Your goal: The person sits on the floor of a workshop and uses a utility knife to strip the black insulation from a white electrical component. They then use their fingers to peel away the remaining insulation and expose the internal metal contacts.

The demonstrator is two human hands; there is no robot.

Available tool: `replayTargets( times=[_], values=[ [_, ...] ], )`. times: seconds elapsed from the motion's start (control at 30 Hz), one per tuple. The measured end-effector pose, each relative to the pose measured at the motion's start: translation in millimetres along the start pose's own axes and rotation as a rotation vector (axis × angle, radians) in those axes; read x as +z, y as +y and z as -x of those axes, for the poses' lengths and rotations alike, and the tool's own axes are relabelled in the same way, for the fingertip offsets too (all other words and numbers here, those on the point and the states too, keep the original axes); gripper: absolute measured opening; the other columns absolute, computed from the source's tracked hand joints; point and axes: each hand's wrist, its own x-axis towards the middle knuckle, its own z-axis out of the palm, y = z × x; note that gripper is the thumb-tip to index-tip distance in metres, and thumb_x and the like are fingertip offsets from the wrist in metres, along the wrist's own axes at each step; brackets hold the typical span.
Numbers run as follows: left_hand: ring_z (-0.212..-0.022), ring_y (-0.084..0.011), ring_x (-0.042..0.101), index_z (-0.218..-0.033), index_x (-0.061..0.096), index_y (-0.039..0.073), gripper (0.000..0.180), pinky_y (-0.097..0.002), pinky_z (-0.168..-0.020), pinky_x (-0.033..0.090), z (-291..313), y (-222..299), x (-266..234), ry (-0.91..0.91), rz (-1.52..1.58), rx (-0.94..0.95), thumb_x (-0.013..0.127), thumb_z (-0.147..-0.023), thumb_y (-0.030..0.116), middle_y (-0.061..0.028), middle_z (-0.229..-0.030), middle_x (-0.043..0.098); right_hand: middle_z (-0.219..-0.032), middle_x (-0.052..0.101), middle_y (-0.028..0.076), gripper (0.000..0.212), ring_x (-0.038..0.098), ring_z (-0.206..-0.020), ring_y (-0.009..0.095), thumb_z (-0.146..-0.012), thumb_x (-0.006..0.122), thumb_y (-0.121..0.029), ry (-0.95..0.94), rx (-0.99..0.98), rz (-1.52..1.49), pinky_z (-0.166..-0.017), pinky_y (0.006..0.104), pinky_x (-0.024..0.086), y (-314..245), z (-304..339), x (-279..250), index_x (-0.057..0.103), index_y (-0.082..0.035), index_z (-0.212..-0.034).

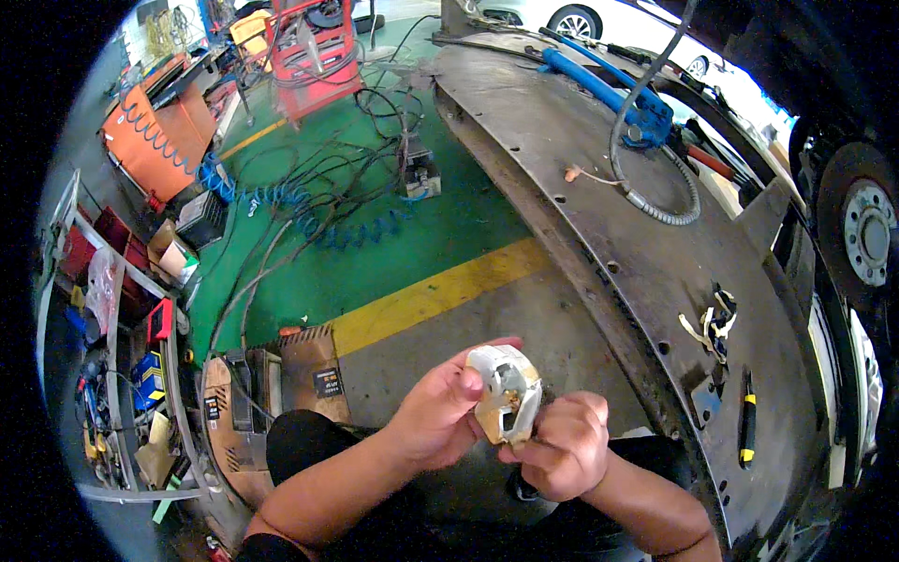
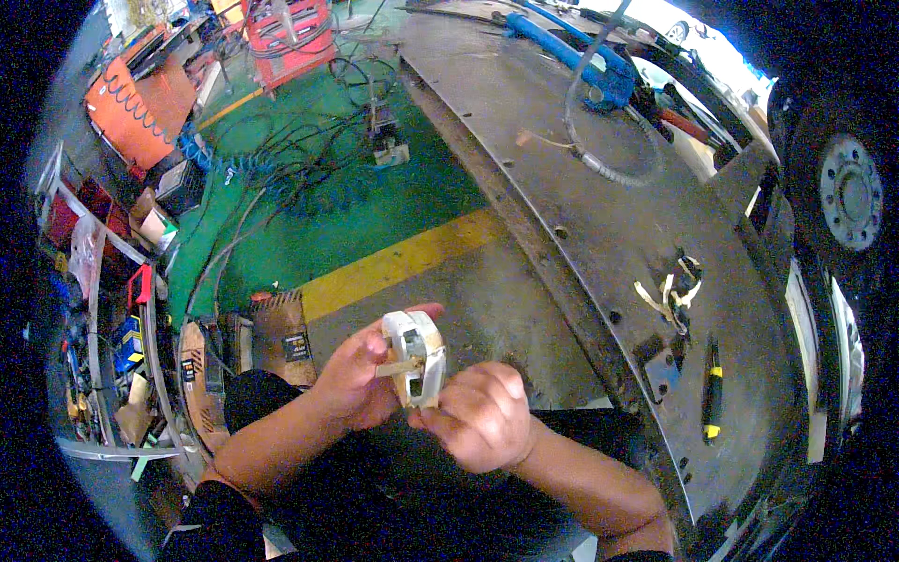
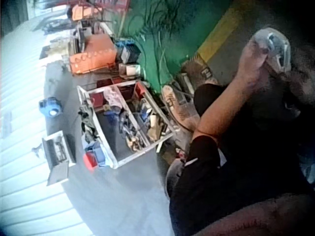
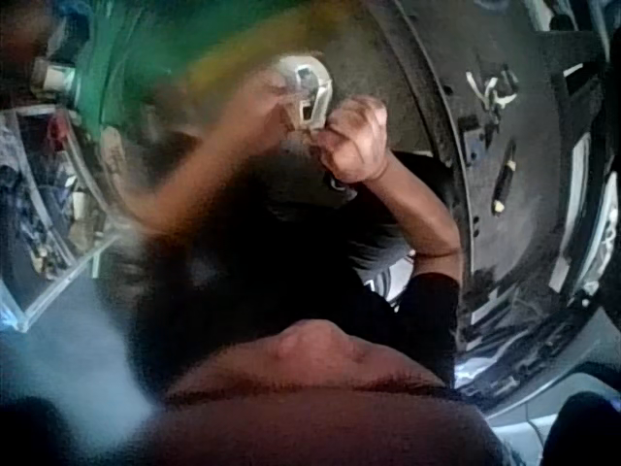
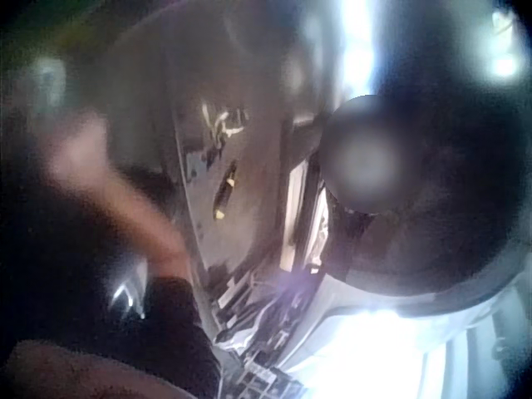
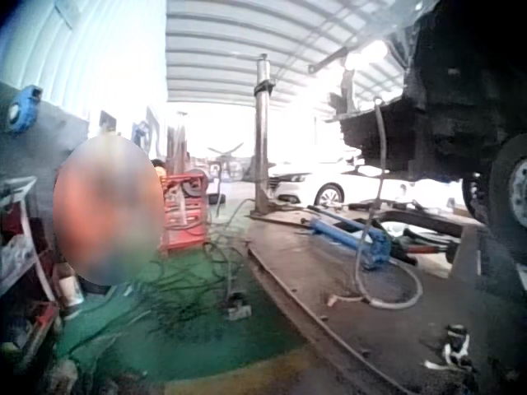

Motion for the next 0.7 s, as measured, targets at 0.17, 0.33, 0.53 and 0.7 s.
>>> replayTargets(
  times=[0.17,0.33,0.53,0.7],
  values=[
    [-0.103,-0.0218,0.066,-0.148,0.041,0.002,0.083,-0.0401,-0.092,0.054,3,6,3,0.07,0.164,-0.058,0.058,-0.093,0.061,-0.0064,-0.114,0.067,-0.101,0.058,0.004,0.029,0.063,-0.095,0.025,-0.073,0.08,-0.023,-0.063,0.016,-0.182,-0.084,0.0409,0.051,9,3,3,0.068,-0.014,-0.098],
    [-0.104,-0.0202,0.065,-0.146,0.044,0.002,0.077,-0.0398,-0.093,0.053,6,18,-4,0.126,0.059,0.137,0.062,-0.094,0.056,-0.0052,-0.114,0.065,-0.1,0.068,0.014,0.046,0.069,-0.09,0.03,-0.084,0.083,-0.027,0.084,0.61,-0.54,-0.081,0.0389,0.057,-11,-1,15,0.059,-0.006,-0.116],
    [-0.111,-0.0192,0.063,-0.145,0.043,0.004,0.057,-0.0362,-0.098,0.051,9,10,-12,0.084,-0.195,0.252,0.067,-0.098,0.026,-0.007,-0.121,0.063,-0.085,0.068,0.013,0.024,0.068,-0.072,0.029,-0.092,0.074,-0.024,-0.334,0.896,-0.492,-0.063,0.0384,0.054,-12,-14,1,0.062,-0.004,-0.098],
    [-0.108,-0.0208,0.064,-0.142,0.045,0.0,0.068,-0.0366,-0.094,0.052,4,8,-17,0.0,-0.082,0.117,0.072,-0.092,0.038,-0.0084,-0.118,0.063,-0.073,0.057,0.013,0.018,0.059,-0.067,0.037,-0.094,0.068,-0.014,-0.383,0.578,-0.46,-0.059,0.0449,0.046,3,-21,-1,0.059,-0.005,-0.081]
  ],
)
